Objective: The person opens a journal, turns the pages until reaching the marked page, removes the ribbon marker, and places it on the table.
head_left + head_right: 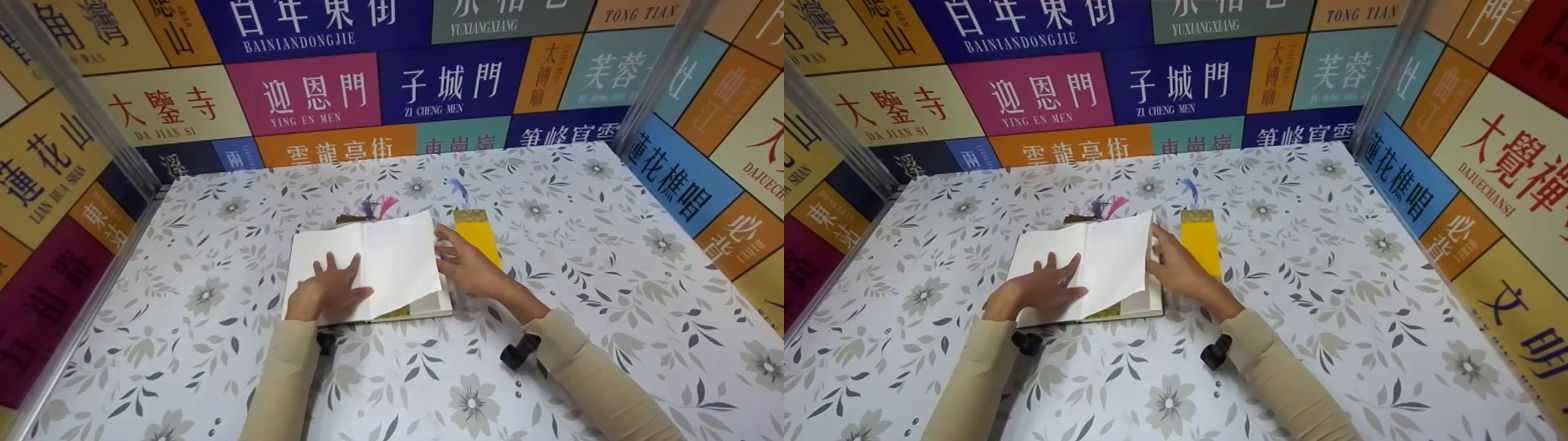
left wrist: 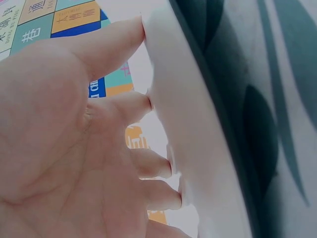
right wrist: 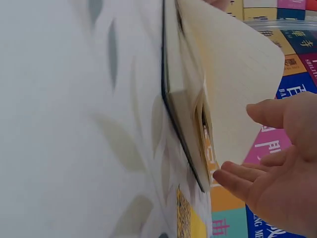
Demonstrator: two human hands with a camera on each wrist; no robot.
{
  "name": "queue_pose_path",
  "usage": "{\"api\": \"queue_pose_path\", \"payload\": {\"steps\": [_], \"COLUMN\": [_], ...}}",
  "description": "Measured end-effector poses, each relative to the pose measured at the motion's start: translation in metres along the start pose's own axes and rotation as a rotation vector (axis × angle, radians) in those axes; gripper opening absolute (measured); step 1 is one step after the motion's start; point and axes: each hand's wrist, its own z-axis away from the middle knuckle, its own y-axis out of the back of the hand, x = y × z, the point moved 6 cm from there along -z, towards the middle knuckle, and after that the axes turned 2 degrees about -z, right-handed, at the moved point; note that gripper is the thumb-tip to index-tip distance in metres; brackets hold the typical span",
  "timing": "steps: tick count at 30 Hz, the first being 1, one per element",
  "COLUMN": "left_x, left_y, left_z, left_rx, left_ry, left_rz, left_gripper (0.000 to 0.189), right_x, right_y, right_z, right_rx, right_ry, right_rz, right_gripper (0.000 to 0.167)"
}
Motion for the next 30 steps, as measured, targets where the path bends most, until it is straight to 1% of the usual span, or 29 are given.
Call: {"api": "queue_pose_path", "payload": {"steps": [2, 4, 7, 11, 13, 15, 19, 22, 24, 27, 29, 30], "left_x": [0.0, 0.0, 0.0, -0.001, -0.001, -0.002, -0.002, -0.002, -0.003, -0.004, -0.004, -0.005], "left_y": [0.0, 0.001, 0.001, 0.002, 0.001, 0.001, -0.001, 0.0, 0.001, 0.004, 0.006, 0.008], "left_z": [0.0, 0.001, 0.001, 0.002, 0.003, 0.003, 0.004, 0.005, 0.006, 0.01, 0.013, 0.015], "left_rx": [-0.001, -0.001, -0.001, 0.011, 0.02, 0.033, 0.05, 0.064, 0.072, 0.096, 0.136, 0.158], "left_ry": [-0.001, 0.001, 0.003, 0.012, 0.017, 0.016, 0.01, 0.004, -0.014, -0.075, -0.154, -0.187], "left_rz": [0.005, 0.001, 0.006, 0.015, 0.026, 0.037, 0.057, 0.062, 0.058, 0.061, 0.073, 0.106], "left_gripper": [0.084, 0.083, 0.082, 0.082, 0.082, 0.083, 0.082, 0.08, 0.078, 0.071, 0.063, 0.058], "right_x": [0.0, 0.0, 0.0, 0.004, 0.007, 0.011, 0.016, 0.017, 0.015, 0.011, 0.009, 0.008], "right_y": [-0.001, -0.002, -0.002, -0.003, -0.004, -0.004, -0.007, -0.008, -0.009, -0.011, -0.013, -0.014], "right_z": [-0.002, -0.004, -0.007, -0.011, -0.012, -0.012, -0.012, -0.013, -0.014, -0.015, -0.015, -0.015], "right_rx": [0.008, 0.026, 0.069, 0.12, 0.128, 0.125, 0.114, 0.119, 0.131, 0.147, 0.153, 0.155], "right_ry": [-0.034, -0.065, -0.137, -0.259, -0.303, -0.331, -0.344, -0.33, -0.313, -0.293, -0.288, -0.289], "right_rz": [-0.119, -0.215, -0.318, -0.385, -0.404, -0.399, -0.411, -0.436, -0.44, -0.444, -0.447, -0.451], "right_gripper": [0.072, 0.069, 0.062, 0.055, 0.054, 0.055, 0.06, 0.06, 0.06, 0.058, 0.058, 0.057]}}
